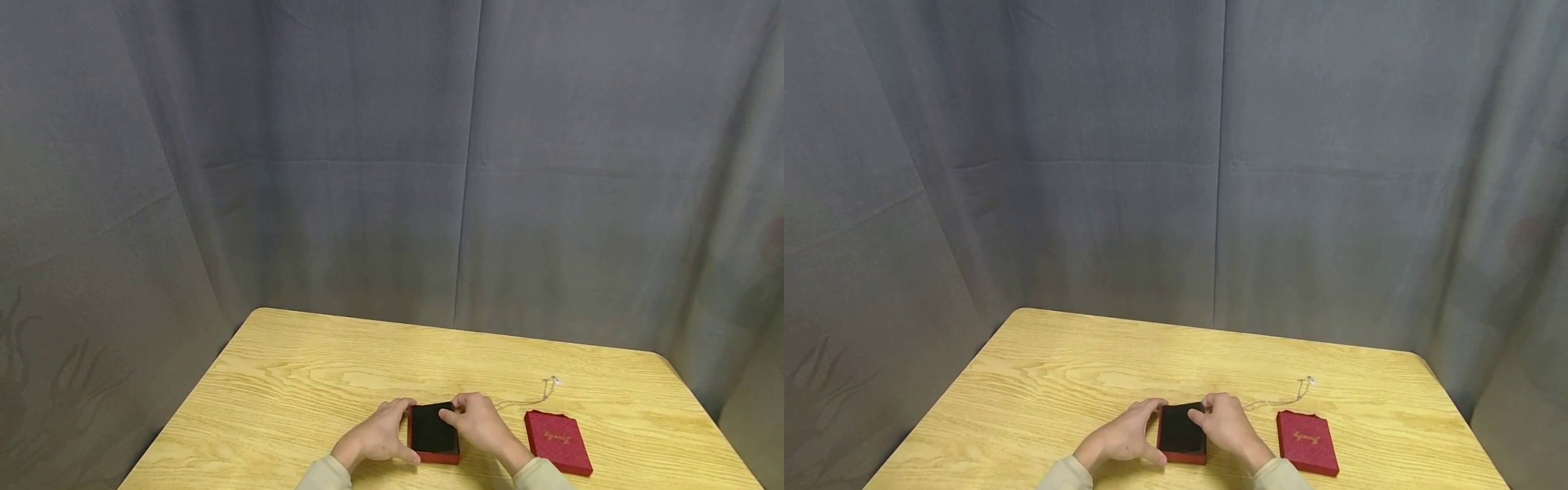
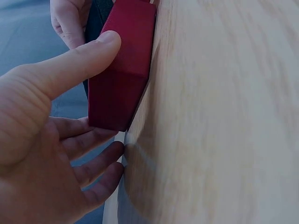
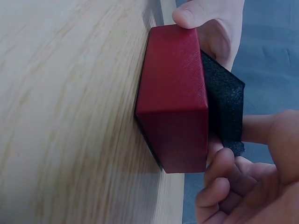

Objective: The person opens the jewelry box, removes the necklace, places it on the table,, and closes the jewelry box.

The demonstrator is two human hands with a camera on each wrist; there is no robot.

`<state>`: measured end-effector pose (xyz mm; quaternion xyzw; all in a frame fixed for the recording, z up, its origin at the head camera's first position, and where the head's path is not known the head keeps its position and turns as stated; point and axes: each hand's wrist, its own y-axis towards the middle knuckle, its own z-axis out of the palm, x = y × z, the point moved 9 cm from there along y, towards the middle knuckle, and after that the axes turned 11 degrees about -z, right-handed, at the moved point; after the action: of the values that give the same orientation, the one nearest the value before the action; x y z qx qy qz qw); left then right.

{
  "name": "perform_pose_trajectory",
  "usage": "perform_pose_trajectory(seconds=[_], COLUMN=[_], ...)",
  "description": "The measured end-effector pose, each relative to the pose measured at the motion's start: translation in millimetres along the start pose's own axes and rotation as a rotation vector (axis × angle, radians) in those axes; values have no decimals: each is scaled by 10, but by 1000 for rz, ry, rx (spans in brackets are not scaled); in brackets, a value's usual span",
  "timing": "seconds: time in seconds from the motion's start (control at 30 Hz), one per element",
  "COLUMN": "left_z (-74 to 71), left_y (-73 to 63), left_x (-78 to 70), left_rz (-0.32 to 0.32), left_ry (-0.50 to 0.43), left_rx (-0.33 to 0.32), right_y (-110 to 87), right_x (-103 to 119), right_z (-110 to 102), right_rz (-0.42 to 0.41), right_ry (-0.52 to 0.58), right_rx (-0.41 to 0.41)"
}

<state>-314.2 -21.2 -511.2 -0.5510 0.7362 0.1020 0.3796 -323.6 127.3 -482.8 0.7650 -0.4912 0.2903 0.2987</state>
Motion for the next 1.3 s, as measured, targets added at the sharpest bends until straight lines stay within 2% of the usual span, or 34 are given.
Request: perform_pose_trajectory(seconds=[0.6, 1.1, 1.3], left_z=[-20, -23, -20], left_y=[-1, 6, -1], left_x=[-14, -15, -18], left_rz=[-2, 1, -2], left_ry=[35, 43, 36], left_rx=[-12, -16, -17], right_y=[27, 17, 18], right_x=[95, 226, 202], right_z=[34, -35, -1], right_rz=[-66, -184, -213], right_ry=[-128, -273, -277], right_rx=[-7, -66, -18])
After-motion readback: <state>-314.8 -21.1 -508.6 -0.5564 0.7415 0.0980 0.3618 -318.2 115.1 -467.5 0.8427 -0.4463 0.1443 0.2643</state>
